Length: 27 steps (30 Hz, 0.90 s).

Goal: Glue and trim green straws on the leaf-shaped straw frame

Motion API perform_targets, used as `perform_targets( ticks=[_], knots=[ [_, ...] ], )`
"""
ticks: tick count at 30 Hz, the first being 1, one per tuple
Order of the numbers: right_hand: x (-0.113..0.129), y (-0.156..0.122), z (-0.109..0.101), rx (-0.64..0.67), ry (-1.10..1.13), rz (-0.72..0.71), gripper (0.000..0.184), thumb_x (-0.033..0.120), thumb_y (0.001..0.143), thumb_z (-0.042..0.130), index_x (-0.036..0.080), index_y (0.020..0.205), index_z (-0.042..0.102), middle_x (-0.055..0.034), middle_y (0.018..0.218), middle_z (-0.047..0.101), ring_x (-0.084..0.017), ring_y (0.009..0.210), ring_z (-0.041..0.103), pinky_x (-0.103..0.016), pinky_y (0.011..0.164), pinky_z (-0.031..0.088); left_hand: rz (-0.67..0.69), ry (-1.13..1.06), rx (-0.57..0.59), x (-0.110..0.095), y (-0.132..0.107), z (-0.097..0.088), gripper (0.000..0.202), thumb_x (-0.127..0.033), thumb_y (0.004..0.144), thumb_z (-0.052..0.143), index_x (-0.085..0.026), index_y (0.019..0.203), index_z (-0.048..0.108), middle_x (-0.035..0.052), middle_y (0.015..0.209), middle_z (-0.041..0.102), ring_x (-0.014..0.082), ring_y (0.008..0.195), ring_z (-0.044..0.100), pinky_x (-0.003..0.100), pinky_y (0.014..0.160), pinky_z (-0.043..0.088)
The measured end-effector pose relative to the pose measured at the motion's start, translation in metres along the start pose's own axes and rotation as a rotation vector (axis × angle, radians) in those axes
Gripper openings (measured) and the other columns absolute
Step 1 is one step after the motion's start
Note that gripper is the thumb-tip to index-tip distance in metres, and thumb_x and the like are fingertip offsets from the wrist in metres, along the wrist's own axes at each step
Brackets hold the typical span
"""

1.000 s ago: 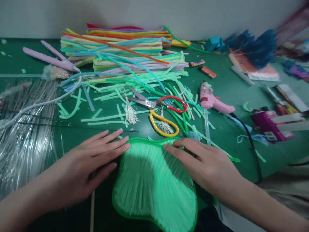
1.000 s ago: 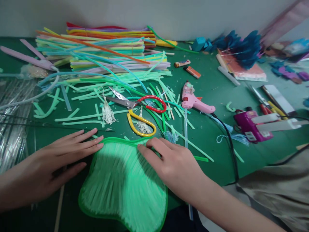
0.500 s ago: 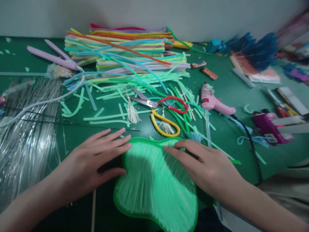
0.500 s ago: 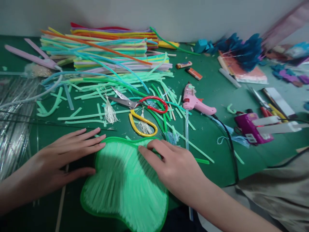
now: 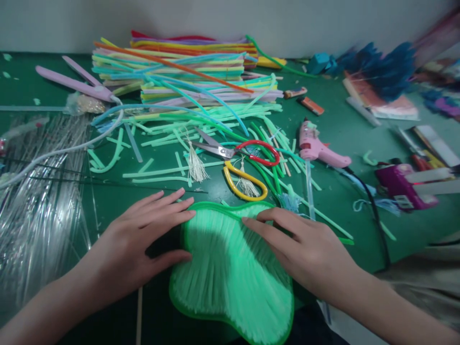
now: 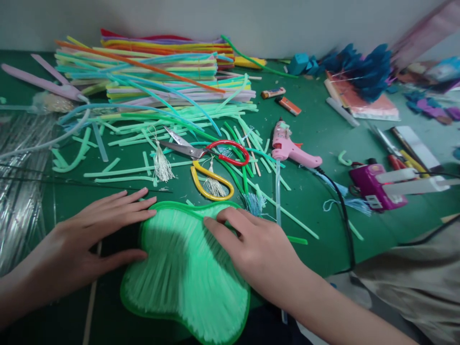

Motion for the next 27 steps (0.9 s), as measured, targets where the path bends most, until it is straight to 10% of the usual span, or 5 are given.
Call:
perform_targets(
  ticks=[27],
  knots=[
    [0.019,0.007,0.003,0.071,0.147,0.038,0.035,0.005,0.095,0.048,0.014,0.121,0.069,-0.0071,0.088,0.069,-0.018,0.072,0.068,-0.028,0.052,0.053,-0.01,-0.068,0.003,0.0,-0.007,0.001,0.069,-0.058,0.091,0.064,-0.036,0.151,0.04,0.0016,0.153,0.056,0.029,0.147,0.042,0.052,0.122,0.034]
  ],
)
Point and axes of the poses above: each hand's wrist, its own y-axis towards the middle knuckle, its own z-axis out of the palm, x = y × z, the point moved 10 cm from there along y, towards the middle knuckle
